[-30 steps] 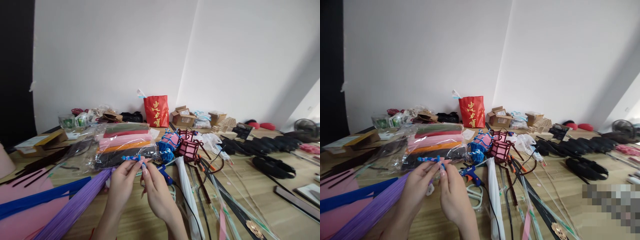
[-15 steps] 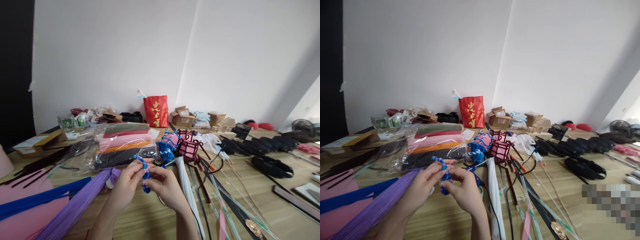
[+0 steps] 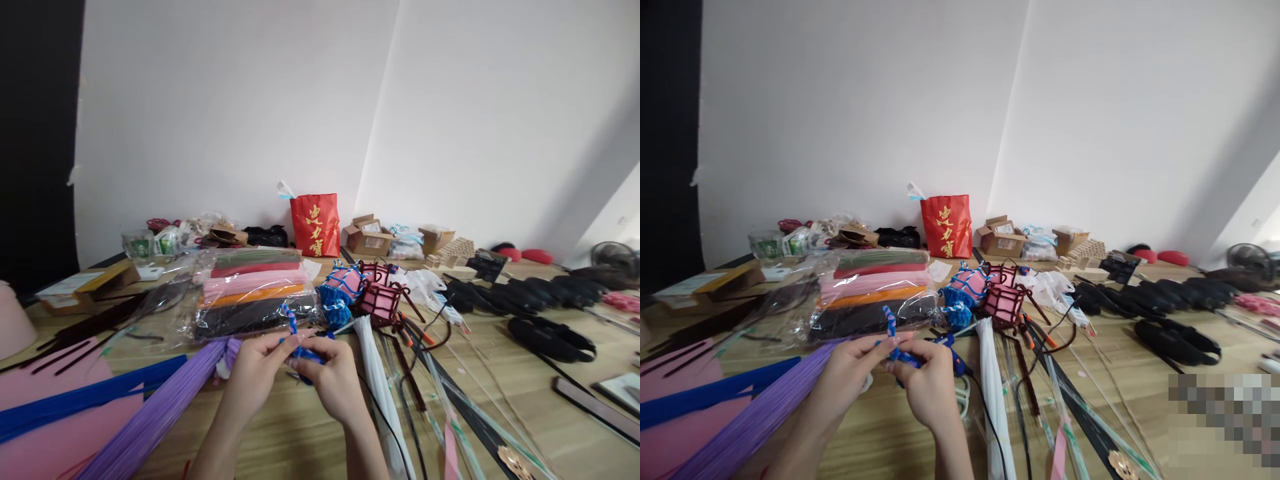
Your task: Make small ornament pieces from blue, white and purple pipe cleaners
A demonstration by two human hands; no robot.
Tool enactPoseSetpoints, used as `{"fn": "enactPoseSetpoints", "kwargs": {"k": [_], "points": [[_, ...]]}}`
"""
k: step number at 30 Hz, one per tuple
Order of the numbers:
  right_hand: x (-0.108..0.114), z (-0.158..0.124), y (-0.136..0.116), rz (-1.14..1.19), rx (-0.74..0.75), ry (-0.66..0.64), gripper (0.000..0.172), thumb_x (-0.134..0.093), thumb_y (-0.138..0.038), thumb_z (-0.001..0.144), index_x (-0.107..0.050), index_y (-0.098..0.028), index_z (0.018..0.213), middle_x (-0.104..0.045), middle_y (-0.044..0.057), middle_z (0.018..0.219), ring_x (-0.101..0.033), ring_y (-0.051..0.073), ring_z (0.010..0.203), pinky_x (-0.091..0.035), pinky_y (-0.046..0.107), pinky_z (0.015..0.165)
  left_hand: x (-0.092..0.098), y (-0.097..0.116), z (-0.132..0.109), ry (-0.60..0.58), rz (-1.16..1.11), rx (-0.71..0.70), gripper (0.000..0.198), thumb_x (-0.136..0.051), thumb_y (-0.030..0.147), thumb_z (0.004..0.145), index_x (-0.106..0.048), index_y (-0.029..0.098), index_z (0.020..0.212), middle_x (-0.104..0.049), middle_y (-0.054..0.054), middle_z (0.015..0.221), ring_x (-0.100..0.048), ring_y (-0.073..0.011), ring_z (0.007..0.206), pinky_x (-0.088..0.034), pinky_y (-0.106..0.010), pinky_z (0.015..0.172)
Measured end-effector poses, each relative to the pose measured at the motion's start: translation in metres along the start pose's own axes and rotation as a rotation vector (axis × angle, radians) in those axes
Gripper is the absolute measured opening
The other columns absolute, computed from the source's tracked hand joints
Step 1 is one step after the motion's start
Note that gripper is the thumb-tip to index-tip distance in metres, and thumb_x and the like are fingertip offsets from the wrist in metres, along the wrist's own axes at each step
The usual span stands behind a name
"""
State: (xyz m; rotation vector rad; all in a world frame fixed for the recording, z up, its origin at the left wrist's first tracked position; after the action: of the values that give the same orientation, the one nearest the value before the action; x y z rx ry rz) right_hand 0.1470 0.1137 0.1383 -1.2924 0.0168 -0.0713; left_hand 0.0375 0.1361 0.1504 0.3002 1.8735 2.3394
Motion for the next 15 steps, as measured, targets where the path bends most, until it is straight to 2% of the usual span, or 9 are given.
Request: {"fn": "enactPoseSetpoints", "kwargs": {"k": [5, 8, 12, 15], "points": [[-0.004, -0.002, -0.008, -0.081, 0.027, -0.077, 0.017, -0.067, -0.024, 0.068, -0.072, -0.014, 0.082, -0.064, 0.002, 0.071, -0.05, 0.014, 0.064, -0.041, 0.024, 0.06, 0.002, -0.001, 0.002, 0.052, -0.057, -0.003, 0.025, -0.066, 0.037, 0.071, -0.076, 0.019, 0.084, -0.075, -0.006, 0.082, -0.065, -0.0233, 0.079, -0.05, -0.031, 0.078], [-0.003, -0.002, -0.009, -0.149, 0.032, -0.081, 0.017, -0.065, -0.028, 0.072, -0.072, -0.014, 0.077, -0.062, 0.002, 0.065, -0.047, 0.013, 0.059, -0.038, 0.023, 0.056, -0.001, -0.005, 0.003, 0.024, -0.049, 0.015, 0.025, -0.067, 0.037, 0.07, -0.076, 0.019, 0.083, -0.074, -0.005, 0.072, -0.063, -0.023, 0.076, -0.049, -0.031, 0.073], [-0.002, -0.002, -0.006, -0.064, 0.002, -0.081, 0.022, -0.064, -0.031, 0.072, -0.07, -0.013, 0.062, -0.057, 0.001, 0.055, -0.045, 0.012, 0.053, -0.036, 0.023, 0.051, -0.009, -0.007, 0.001, -0.128, -0.109, 0.059, 0.03, -0.065, 0.039, 0.072, -0.075, 0.017, 0.09, -0.068, -0.005, 0.059, -0.059, -0.0202, 0.066, -0.047, -0.029, 0.063], [-0.004, -0.004, -0.002, 0.113, -0.087, -0.11, 0.023, -0.07, -0.034, 0.067, -0.07, -0.012, 0.06, -0.059, 0.002, 0.056, -0.046, 0.01, 0.049, -0.035, 0.022, 0.048, -0.016, -0.004, -0.006, -0.292, -0.248, 0.089, 0.035, -0.067, 0.036, 0.072, -0.072, 0.016, 0.099, -0.067, -0.006, 0.065, -0.054, -0.0157, 0.06, -0.044, -0.025, 0.057]]}}
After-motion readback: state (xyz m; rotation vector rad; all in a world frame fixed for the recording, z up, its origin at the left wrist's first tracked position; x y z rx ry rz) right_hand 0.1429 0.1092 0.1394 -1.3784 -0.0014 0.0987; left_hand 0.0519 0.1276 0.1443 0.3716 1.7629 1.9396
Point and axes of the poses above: each hand's wrist, its own z-axis towards the middle knuckle, its own x-axis out of the back of the hand, y = z × x, the point moved 9 cm from there along z, towards the middle knuckle
